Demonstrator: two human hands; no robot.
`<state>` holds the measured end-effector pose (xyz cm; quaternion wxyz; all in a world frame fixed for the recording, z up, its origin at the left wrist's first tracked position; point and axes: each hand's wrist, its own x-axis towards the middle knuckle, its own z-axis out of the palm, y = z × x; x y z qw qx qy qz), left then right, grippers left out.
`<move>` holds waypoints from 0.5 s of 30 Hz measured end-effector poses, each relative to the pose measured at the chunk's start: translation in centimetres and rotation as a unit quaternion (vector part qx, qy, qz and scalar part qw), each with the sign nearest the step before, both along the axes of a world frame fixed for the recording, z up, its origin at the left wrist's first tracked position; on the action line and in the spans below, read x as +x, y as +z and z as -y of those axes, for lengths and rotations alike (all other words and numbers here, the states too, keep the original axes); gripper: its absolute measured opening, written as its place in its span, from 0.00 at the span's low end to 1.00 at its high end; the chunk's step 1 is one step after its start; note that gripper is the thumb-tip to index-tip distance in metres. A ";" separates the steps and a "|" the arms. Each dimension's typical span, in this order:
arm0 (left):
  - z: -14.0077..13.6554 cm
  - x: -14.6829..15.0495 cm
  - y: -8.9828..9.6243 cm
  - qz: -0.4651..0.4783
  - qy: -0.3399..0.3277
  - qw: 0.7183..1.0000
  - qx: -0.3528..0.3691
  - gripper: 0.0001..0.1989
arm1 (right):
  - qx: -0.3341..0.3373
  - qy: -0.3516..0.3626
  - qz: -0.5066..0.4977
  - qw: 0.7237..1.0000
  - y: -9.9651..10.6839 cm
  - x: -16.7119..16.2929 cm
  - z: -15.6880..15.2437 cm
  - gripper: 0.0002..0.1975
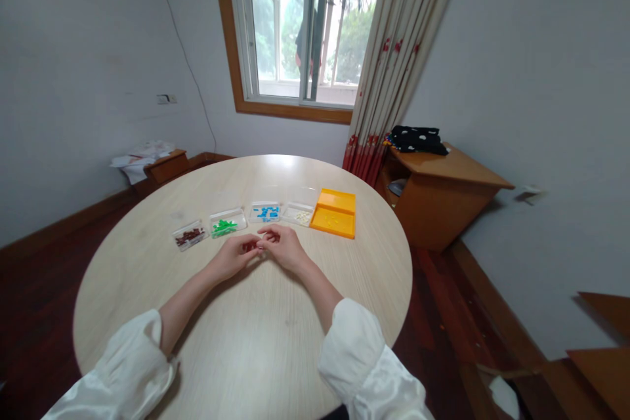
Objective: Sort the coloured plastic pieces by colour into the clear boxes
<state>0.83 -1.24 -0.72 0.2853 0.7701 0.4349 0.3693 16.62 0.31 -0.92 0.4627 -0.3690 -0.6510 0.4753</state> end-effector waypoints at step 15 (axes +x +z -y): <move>-0.5 -1.3 0.9 -0.030 0.099 0.992 0.078 0.11 | -0.017 0.031 0.158 0.987 1.2 2.3 -0.2 0.08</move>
